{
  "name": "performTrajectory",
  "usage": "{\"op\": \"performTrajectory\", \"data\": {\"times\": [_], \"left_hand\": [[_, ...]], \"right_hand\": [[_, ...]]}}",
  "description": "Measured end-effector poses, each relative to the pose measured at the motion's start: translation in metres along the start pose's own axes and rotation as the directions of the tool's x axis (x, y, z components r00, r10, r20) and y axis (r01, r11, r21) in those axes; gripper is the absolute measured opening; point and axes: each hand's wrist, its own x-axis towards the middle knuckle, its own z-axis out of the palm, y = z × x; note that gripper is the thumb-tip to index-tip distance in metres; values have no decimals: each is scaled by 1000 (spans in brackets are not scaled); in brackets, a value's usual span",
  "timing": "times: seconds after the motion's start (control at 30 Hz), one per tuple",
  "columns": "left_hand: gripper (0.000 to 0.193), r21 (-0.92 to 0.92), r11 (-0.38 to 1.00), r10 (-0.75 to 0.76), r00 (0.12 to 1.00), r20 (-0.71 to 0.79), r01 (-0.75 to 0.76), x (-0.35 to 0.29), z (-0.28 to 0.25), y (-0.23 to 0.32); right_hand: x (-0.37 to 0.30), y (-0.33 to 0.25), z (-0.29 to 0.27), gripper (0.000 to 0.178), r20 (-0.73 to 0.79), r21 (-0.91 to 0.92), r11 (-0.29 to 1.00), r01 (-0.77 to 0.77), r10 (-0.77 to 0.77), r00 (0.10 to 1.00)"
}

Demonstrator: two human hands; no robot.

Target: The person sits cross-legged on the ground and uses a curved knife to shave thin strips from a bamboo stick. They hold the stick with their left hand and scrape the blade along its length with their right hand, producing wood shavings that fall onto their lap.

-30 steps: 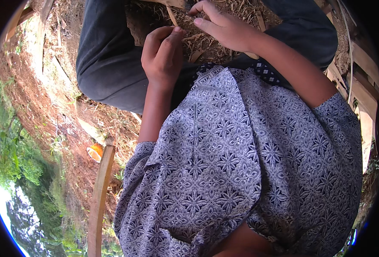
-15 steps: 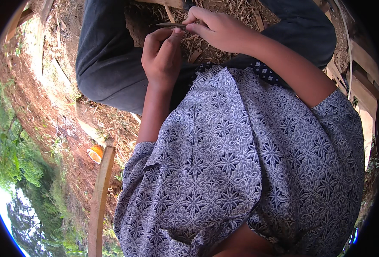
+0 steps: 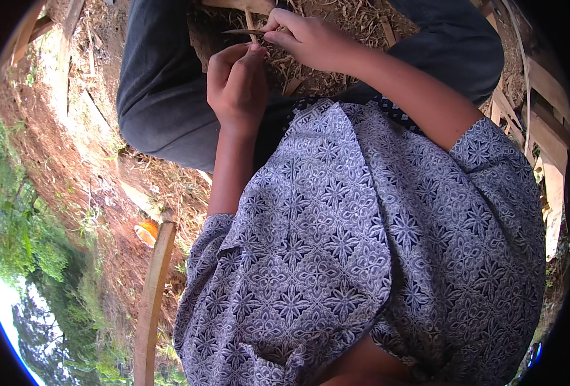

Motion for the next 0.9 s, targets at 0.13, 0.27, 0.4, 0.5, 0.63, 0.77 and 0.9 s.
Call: {"op": "performTrajectory", "data": {"times": [0.13,0.27,0.4,0.5,0.63,0.77,0.9], "left_hand": [[24,-15,1000,-14,1000,17,14,0,0,1],[25,-61,998,17,992,123,-9,0,0,7],[24,-17,1000,-7,999,44,8,3,0,5],[24,-24,1000,-8,999,38,9,2,0,4],[22,-79,997,-6,994,105,14,1,3,8],[21,-23,999,-24,998,55,25,4,0,6],[23,-61,998,-9,998,64,13,1,3,4]], "right_hand": [[4,5,4,34,-44,-11,1000,-8,8,999],[15,29,19,33,-90,0,998,-66,66,994],[20,24,24,29,-142,-6,997,-78,76,987],[23,33,29,29,-201,0,1000,-20,20,979],[40,41,30,28,-129,75,987,-145,154,980],[55,64,49,26,-187,103,987,-123,140,972],[60,56,42,26,-159,43,988,-147,152,976]]}}
